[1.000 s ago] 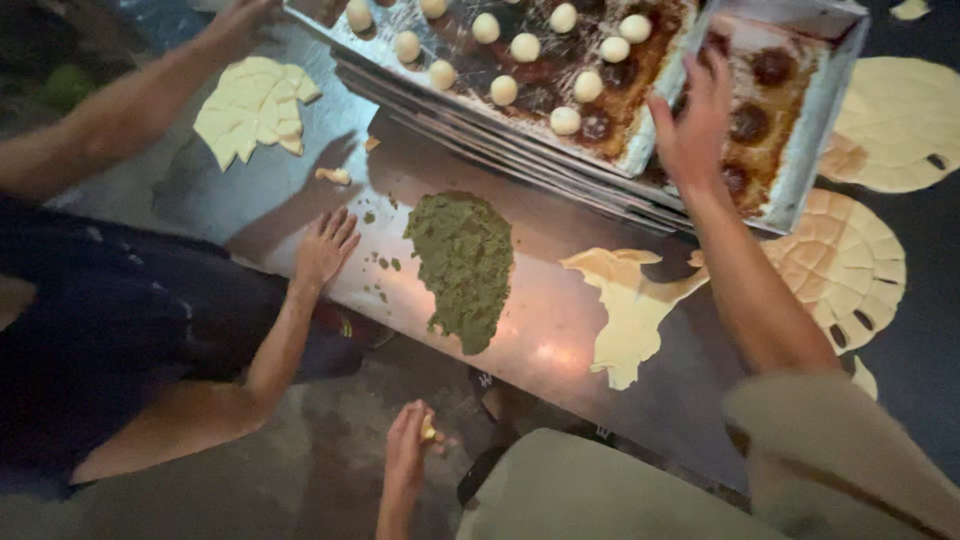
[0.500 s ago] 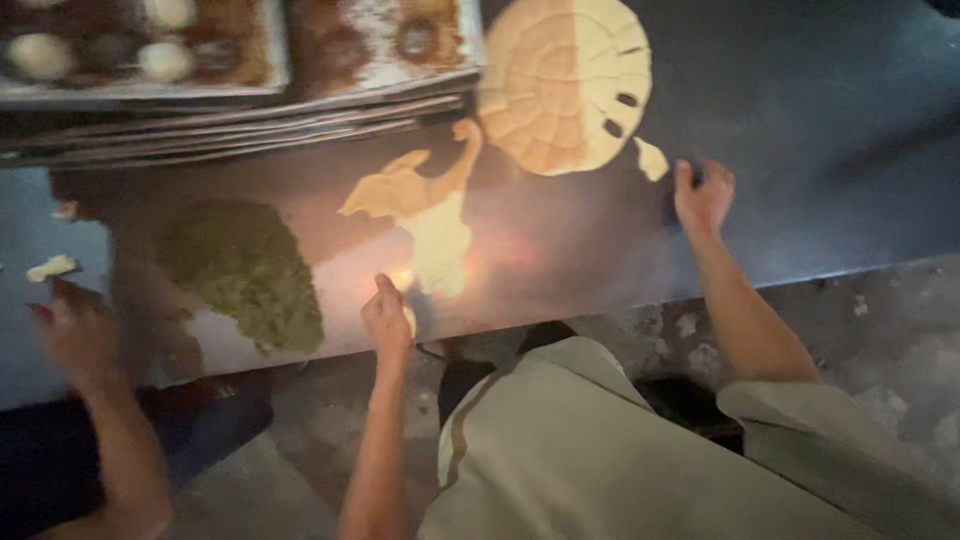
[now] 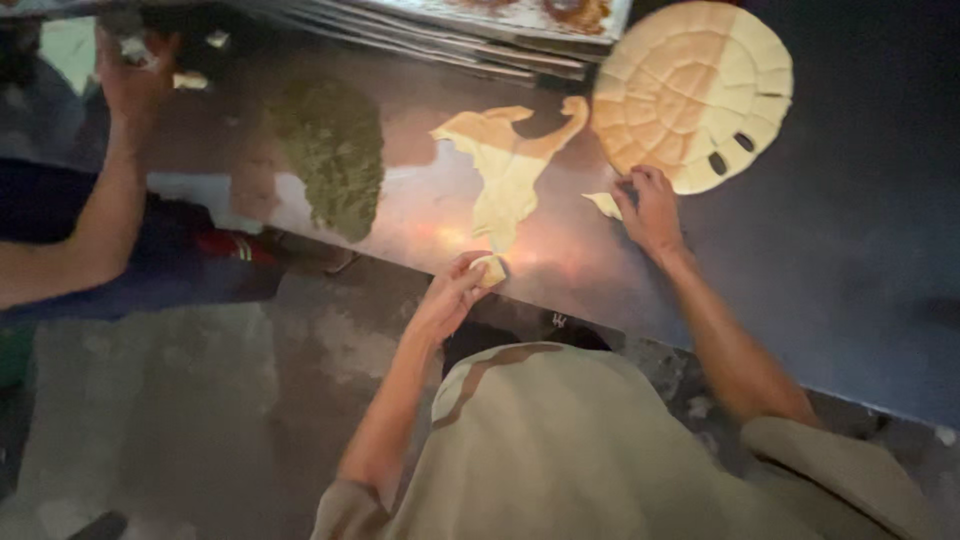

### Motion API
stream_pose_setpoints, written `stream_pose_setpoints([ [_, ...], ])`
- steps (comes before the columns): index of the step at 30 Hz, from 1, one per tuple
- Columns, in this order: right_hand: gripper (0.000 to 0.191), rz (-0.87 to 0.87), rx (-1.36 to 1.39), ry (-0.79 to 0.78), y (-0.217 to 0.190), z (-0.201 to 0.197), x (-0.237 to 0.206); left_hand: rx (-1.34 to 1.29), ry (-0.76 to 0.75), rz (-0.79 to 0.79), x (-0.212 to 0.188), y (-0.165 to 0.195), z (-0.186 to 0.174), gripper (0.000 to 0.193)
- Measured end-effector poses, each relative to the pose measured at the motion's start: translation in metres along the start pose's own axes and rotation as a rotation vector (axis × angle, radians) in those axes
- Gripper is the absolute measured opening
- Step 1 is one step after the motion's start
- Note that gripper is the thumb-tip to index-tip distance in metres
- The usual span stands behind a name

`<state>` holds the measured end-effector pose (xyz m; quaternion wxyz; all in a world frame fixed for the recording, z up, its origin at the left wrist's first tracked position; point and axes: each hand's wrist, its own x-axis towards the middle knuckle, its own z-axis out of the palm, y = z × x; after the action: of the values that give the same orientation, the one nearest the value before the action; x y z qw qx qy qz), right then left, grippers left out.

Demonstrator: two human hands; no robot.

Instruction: The person pinches pieces from a sheet of dough on a metal table, flattens them, places scoops of green filling onto the dough pieces, and wraps and rolls the dough by hand into filled balls, setting finished balls on a tray with other shaped dough pieces.

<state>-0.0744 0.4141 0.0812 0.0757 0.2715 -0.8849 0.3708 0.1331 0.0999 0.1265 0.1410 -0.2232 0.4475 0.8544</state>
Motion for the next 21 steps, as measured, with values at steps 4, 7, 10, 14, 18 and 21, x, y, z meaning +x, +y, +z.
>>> stream_pose_setpoints([
  [4,0.018,-0.057,0.065,-0.081,-0.026,0.041,0.022,0.049,0.214,0.054,-0.023,-0.012,-0.037,0.044],
  [7,0.021,0.102,0.171,-0.398,-0.055,0.074,0.034,0.011,0.212,0.116,-0.032,-0.007,-0.061,0.043],
  [10,0.024,0.04,0.253,-0.573,-0.095,0.109,0.055,-0.184,0.08,0.107,-0.041,0.017,-0.082,0.039],
  [14,0.028,-0.213,0.253,-0.566,-0.158,0.162,0.111,-0.075,0.079,0.149,-0.042,0.059,-0.092,0.04],
  [18,0.029,-0.23,0.307,-0.403,-0.222,0.228,0.195,0.262,0.125,0.247,-0.038,0.121,-0.096,0.044],
  [21,0.034,-0.004,0.306,-0.32,-0.263,0.278,0.26,0.295,0.219,0.225,-0.036,0.169,-0.106,0.045],
])
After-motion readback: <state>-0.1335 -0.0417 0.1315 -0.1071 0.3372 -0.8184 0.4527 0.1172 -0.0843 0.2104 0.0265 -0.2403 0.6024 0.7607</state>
